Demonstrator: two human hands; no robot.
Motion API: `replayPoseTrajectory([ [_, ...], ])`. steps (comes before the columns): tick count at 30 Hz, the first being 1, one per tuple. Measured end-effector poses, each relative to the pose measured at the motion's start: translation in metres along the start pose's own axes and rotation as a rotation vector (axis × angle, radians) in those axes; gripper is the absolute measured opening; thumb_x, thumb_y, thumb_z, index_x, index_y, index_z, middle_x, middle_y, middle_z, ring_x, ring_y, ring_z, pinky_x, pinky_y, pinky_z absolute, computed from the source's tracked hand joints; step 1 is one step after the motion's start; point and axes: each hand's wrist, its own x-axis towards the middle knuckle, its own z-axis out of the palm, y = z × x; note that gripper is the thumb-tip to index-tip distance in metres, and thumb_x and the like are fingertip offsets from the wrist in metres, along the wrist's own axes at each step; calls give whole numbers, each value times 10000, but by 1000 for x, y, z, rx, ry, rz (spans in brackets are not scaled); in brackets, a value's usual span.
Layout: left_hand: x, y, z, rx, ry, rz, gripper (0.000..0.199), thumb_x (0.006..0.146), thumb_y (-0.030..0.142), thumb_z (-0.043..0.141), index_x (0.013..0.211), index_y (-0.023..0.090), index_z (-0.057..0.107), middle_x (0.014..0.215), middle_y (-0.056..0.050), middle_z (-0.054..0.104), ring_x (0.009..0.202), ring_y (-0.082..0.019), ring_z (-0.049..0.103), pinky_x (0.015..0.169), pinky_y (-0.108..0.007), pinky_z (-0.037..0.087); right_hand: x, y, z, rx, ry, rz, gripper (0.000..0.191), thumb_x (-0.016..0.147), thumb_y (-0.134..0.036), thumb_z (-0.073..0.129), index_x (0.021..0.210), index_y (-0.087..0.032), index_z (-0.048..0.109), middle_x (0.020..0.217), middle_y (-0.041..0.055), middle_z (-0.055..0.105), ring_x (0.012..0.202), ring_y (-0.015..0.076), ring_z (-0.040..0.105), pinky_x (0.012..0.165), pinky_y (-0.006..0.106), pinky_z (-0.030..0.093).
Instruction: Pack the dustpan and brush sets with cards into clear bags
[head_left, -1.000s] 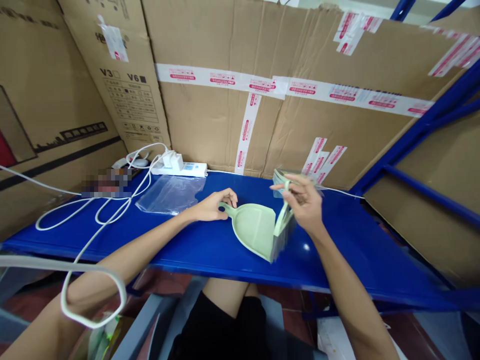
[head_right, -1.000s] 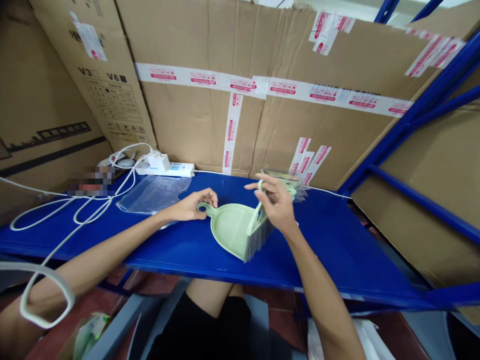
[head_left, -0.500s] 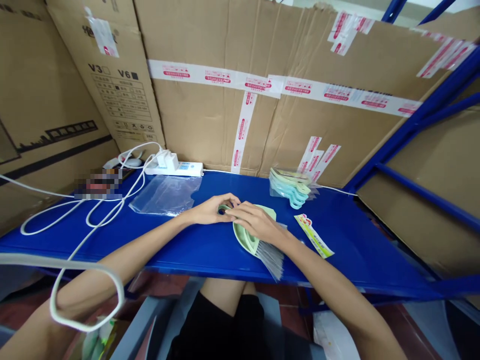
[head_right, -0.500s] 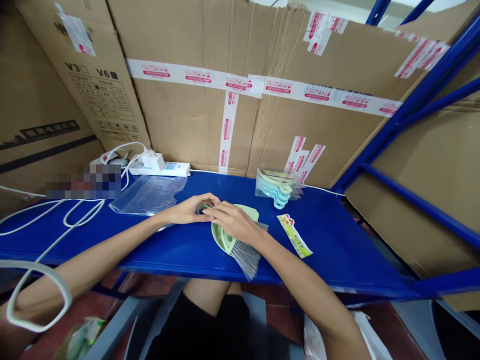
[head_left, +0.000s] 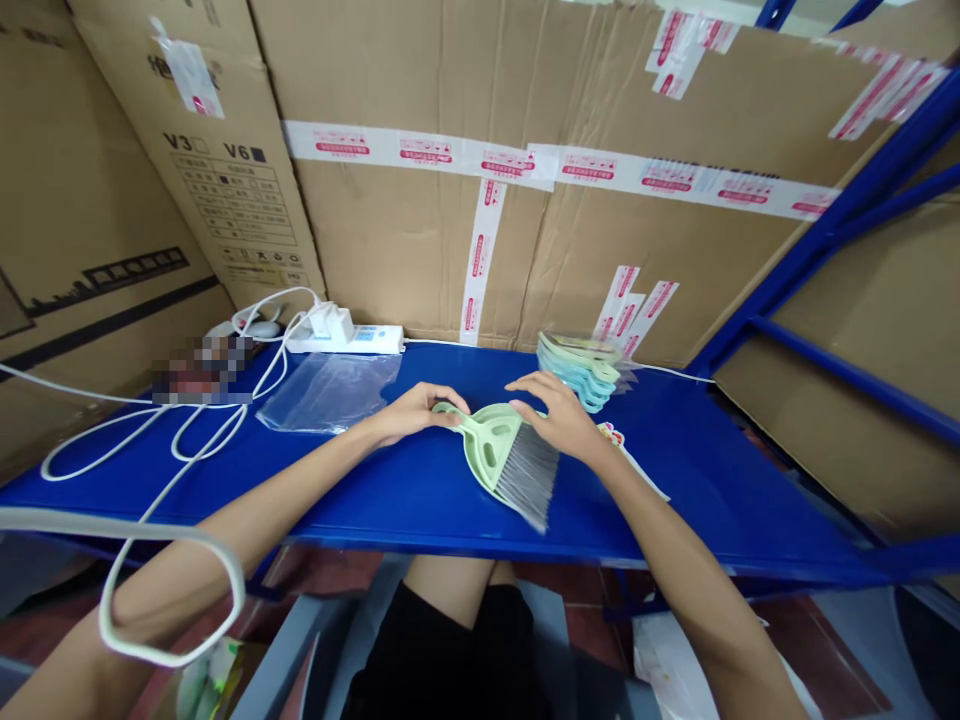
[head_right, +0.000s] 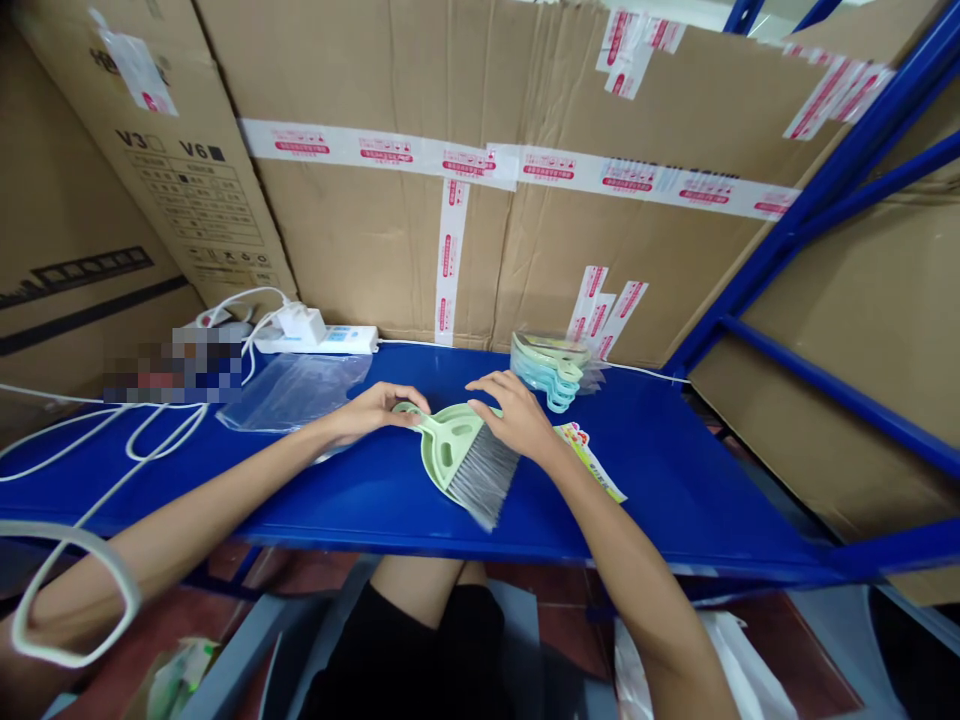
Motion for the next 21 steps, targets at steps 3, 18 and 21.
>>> replayPoseTrajectory([
  [3, -1, 4, -1, -148, 62, -45, 268, 757, 233, 901, 986, 145, 794, 963, -81, 794, 890, -196, 742, 875, -324, 573, -1, 3, 8, -5, -70, 75, 304, 1052, -359, 611, 1299, -218, 719, 1289, 119, 747, 1220, 308, 649, 1094, 530, 489],
  [18, -1, 15, 0, -445, 182, 67, 356, 780, 127, 847, 1092, 136, 678, 1096, -90, 770, 931, -298, 829, 888, -453, 677, 2, -19, 17, 859, -454, 468, 662, 975, -716, 625, 1288, -138, 699, 1058, 135, 795, 730, 163, 740, 523, 221, 507],
  [21, 0, 14, 2, -431, 259, 102, 324, 789, 153, 851, 1059, 131, 673, 1048, -83, 778, 933, -299, 829, 928, -480, 672, 0, -31, 27, 996, -552, 523, 754, 921, -815, 615, 1231, -132, 699, 1010, 144, 794, 735, 204, 770, 506, 253, 566],
])
